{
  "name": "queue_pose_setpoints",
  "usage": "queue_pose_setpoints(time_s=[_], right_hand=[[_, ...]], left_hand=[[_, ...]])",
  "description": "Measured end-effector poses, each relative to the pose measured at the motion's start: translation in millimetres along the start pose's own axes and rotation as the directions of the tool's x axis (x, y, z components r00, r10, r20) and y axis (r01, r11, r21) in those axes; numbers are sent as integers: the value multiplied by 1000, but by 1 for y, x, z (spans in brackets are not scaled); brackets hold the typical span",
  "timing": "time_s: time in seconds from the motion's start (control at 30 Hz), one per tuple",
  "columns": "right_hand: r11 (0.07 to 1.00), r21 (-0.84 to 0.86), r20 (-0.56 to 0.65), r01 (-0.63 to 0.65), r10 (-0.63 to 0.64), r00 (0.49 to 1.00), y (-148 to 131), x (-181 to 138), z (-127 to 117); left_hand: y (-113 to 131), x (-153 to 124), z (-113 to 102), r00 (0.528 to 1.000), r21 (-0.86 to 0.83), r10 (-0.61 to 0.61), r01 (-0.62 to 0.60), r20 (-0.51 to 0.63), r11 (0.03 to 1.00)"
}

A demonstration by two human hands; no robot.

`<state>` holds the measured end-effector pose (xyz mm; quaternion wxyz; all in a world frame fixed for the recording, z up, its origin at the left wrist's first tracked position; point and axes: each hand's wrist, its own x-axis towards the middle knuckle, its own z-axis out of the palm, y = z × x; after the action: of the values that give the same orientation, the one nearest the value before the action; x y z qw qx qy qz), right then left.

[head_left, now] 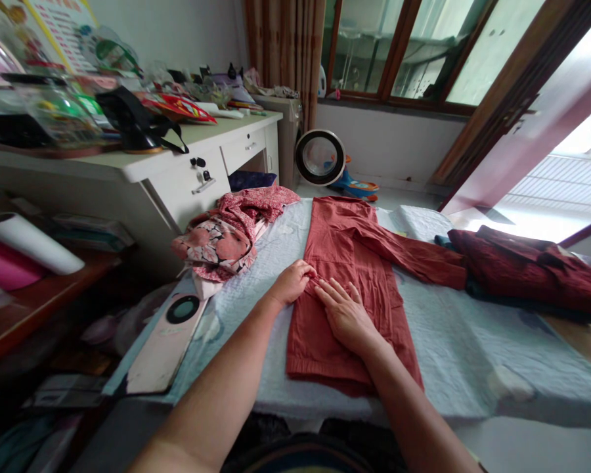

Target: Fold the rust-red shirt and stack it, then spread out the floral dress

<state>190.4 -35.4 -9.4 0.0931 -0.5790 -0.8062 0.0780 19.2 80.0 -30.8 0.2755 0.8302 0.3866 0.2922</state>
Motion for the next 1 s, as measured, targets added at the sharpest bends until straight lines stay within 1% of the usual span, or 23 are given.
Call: queue_pose_setpoints(time_s=[0.07, 0.13, 0.33, 0.47, 0.53, 0.63, 0.7, 0.73, 0.87, 1.0], right_hand=[[1000, 19, 36, 16, -17, 999, 1, 1, -1], [1000, 26, 30, 8, -8, 1000, 2, 1, -1], [996, 90, -23, -4, 6, 1000, 8, -4, -3], [991, 134, -90, 16, -4, 996, 9, -7, -9], [987, 150, -140, 54, -32, 990, 5, -6, -14], [969, 186, -174, 161, -129, 976, -8, -3, -18], [954, 209, -139, 216, -190, 972, -17, 0, -15], [951, 213, -106, 225, -206, 973, -21, 1, -13], [968, 181, 46, 175, -186, 981, -31, 4, 0], [970, 175, 119, 169, -191, 974, -31, 2, 0]], left_hand=[[-1, 0, -1, 1000, 5, 9, -9, 20, 1000], [-1, 0, -3, 999, 5, 14, -14, 34, 1000], [-1, 0, -8, 999, -29, 20, -18, 50, 999], [-3, -1, -10, 999, -66, -10, 13, 47, 998], [-4, -1, -11, 999, -82, -30, 32, 27, 996], [-4, -1, -14, 999, -91, -46, 46, 3, 995], [-3, -1, -15, 999, -93, -44, 46, 24, 995], [-3, -1, -16, 998, -93, -42, 45, 38, 995], [-5, -1, -15, 997, -70, -39, 43, 63, 997], [-6, 0, -14, 997, -47, -37, 41, 66, 998]])
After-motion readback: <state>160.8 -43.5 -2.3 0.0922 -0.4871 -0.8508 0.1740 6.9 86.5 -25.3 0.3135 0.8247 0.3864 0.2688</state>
